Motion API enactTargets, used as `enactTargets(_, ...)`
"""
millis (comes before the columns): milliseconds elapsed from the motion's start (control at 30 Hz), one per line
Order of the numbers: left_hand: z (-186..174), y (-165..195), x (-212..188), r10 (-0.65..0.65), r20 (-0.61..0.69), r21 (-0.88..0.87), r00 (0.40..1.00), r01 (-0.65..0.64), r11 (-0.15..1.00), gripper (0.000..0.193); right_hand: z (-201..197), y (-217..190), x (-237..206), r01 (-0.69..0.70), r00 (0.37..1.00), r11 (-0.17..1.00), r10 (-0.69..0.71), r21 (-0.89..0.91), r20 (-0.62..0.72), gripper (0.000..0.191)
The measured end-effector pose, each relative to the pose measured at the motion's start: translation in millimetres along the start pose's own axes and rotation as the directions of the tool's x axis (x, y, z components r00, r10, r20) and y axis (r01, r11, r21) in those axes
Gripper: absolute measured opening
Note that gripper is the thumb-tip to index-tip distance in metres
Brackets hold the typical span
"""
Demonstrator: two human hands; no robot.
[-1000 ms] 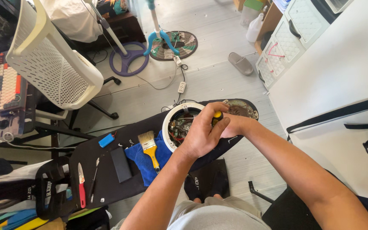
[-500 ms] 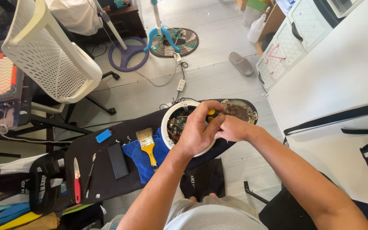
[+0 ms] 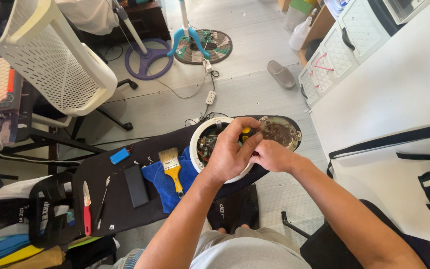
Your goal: The person services a small electric appliance on an ironing board. They use a screwdriver to unscrew and remove the base cover, brush dust from the internal components, handle the wiring and motor parts, and work the cover back into place by hand.
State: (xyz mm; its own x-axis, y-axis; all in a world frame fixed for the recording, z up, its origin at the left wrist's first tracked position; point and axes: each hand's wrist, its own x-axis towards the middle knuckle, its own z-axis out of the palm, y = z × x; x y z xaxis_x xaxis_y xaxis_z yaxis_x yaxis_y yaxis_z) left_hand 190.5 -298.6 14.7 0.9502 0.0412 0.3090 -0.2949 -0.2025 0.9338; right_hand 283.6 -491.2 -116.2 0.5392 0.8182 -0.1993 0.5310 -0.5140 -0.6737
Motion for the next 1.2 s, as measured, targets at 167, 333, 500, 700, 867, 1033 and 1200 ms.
enactTargets(167, -1.4, -7.4, -0.7, 0.001, 0.005, -0.034, 1.0, 0.0, 0.999, 0.026, 3.6, -0.2, 1.9, 0.003, 1.0, 1.0, -0.003, 0.022, -0.014, 0.032)
enactTargets(333, -2.2, -12.1, -1.2, 0.01, 0.019, -0.077, 1.0, -0.009, 0.997, 0.025, -3.1, -5.1, 3.7, -0.082, 0.997, 0.995, 0.082, 0.052, 0.001, 0.031)
enactTargets(500, -6.7, -15.0, -2.0, -0.035, 0.026, -0.108, 0.999, 0.038, 0.993, 0.025, -9.1, -13.1, 7.0, -0.103, 0.995, 0.994, 0.103, 0.02, 0.004, 0.03)
enactTargets(700, -12.9, -18.6, -2.2, -0.054, 0.031, -0.138, 0.998, 0.058, 0.989, 0.026, -11.1, -19.0, 5.0, -0.188, 0.982, 0.98, 0.186, 0.058, 0.035, 0.023)
enactTargets(867, -16.6, -22.1, -3.0, -0.035, 0.015, -0.115, 0.999, 0.036, 0.993, 0.026, -5.6, -14.9, 0.1, -0.193, 0.98, 0.977, 0.196, 0.088, -0.024, 0.021)
enactTargets(1033, -18.9, -25.9, -4.6, -0.036, 0.014, -0.164, 0.999, 0.038, 0.986, 0.025, 9.4, -11.0, -6.1, -0.057, 0.979, 0.986, 0.086, 0.157, -0.184, 0.023)
enactTargets(1200, -20.0, -26.2, -4.8, -0.015, 0.012, -0.152, 1.0, 0.016, 0.988, 0.027, 21.5, -12.7, -16.5, -0.127, 0.956, 0.968, 0.178, 0.217, -0.235, 0.02)
